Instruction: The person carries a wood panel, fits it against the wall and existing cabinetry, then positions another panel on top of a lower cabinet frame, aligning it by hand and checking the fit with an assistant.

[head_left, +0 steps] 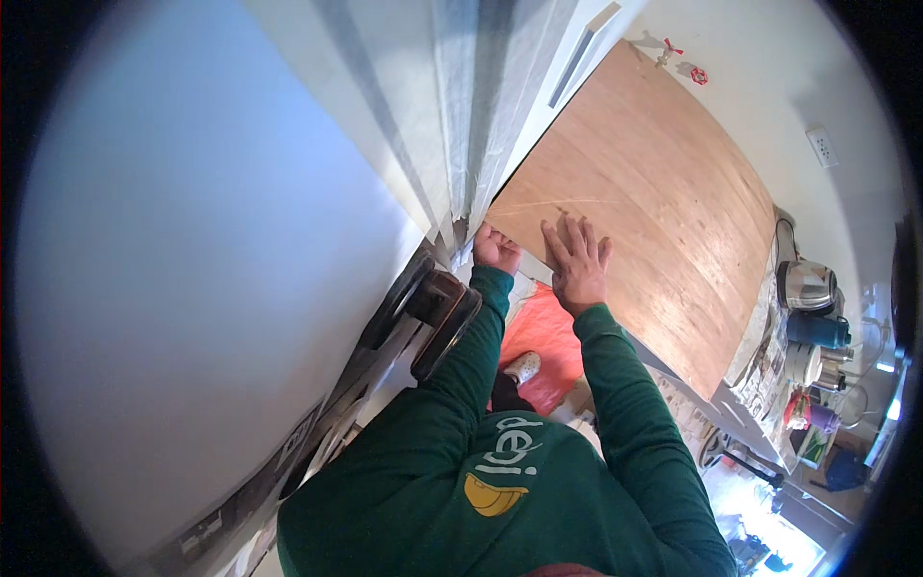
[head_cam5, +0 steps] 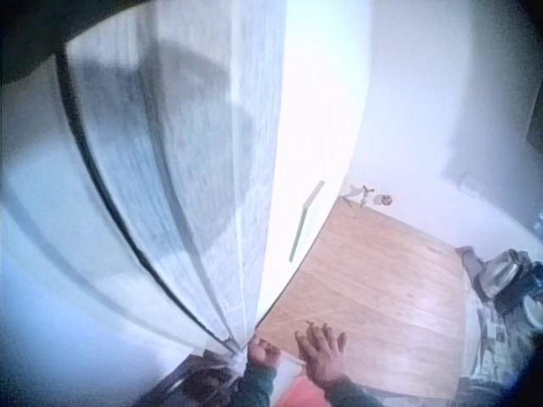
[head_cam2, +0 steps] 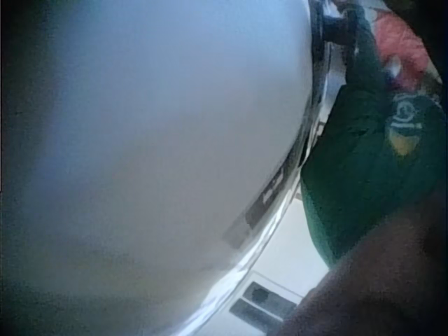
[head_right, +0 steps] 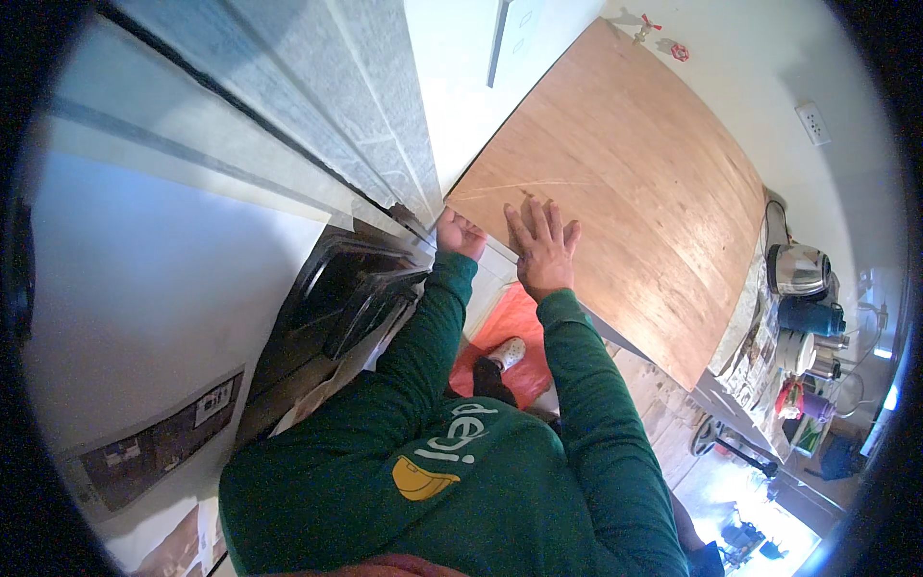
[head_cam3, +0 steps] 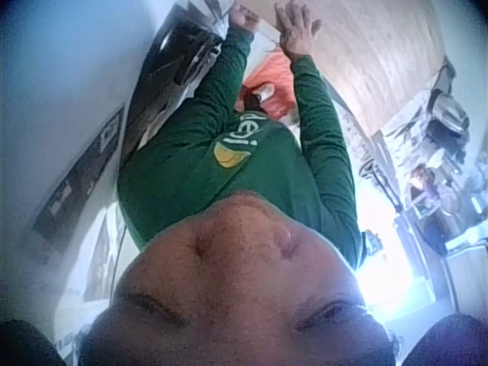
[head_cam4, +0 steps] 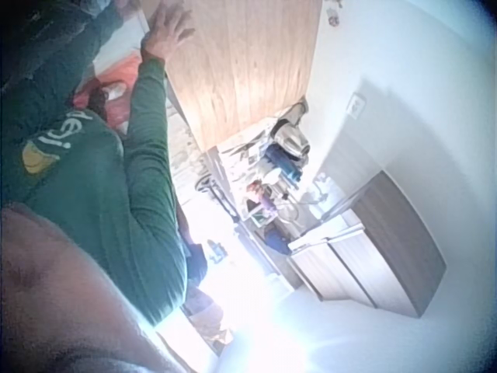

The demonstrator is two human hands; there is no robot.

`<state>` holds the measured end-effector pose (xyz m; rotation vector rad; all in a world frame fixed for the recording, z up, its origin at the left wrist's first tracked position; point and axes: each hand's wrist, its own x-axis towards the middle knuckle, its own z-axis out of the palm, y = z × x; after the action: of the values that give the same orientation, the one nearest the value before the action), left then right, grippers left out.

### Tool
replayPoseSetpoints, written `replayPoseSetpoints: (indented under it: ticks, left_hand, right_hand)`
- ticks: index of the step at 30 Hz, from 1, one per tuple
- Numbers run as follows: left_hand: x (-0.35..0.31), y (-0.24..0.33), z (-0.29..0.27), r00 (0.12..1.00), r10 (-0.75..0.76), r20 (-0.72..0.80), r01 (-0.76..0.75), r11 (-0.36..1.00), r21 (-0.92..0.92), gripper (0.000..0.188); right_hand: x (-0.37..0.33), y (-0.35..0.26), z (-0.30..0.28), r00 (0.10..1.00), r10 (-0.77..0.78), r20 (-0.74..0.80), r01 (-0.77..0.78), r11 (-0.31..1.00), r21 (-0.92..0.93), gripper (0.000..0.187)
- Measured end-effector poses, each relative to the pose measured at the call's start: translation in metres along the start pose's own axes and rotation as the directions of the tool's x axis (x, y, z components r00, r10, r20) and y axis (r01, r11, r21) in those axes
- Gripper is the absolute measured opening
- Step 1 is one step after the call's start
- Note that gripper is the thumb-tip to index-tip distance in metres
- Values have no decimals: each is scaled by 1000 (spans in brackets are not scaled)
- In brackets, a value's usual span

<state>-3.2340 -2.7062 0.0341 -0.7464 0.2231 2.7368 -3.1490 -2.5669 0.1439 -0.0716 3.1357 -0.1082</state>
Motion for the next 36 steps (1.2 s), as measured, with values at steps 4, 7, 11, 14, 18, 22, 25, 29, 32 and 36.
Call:
replayPoseSetpoints:
  ticks: [4,7,11,14,18,22,25,29,32,36]
  left_hand:
    - [2,6,-10,988,-4,153,-1,999,34,25]
    - [-3,-2,-6,995,-3,96,-4,997,71,33]
    - [2,-7,-15,977,-60,206,61,998,-2,37]
    - [5,-10,-20,966,-6,257,-30,991,134,38]
    - [-2,-13,-19,964,-100,247,70,989,128,51]
    - [-33,-26,-33,971,-238,-27,235,924,303,68]
    - [-47,-14,-52,956,-263,-130,293,851,435,64]
    - [-39,-5,-45,987,114,-112,-6,728,686,55]
    - [-38,-23,-19,974,227,24,-170,649,741,42]
    - [-25,-7,-57,871,428,243,-423,399,814,32]
  right_hand:
    - [4,-1,5,999,-24,-49,22,999,-36,93]
    - [0,-4,-8,1000,-7,9,7,1000,25,87]
    - [1,-2,0,999,11,-51,-12,1000,-29,93]
    - [2,0,4,993,-10,-117,8,1000,-21,93]
    - [3,0,6,995,-5,-103,4,1000,-12,81]
    - [2,4,7,994,-21,-109,18,1000,-22,80]
    - [-1,-3,0,996,-18,-83,17,1000,-7,87]
    - [-3,-7,-2,999,-10,-39,10,1000,-19,96]
    - [-14,8,6,995,20,-94,-23,999,-31,94]
    - [4,-24,-15,995,-68,-73,71,997,33,89]
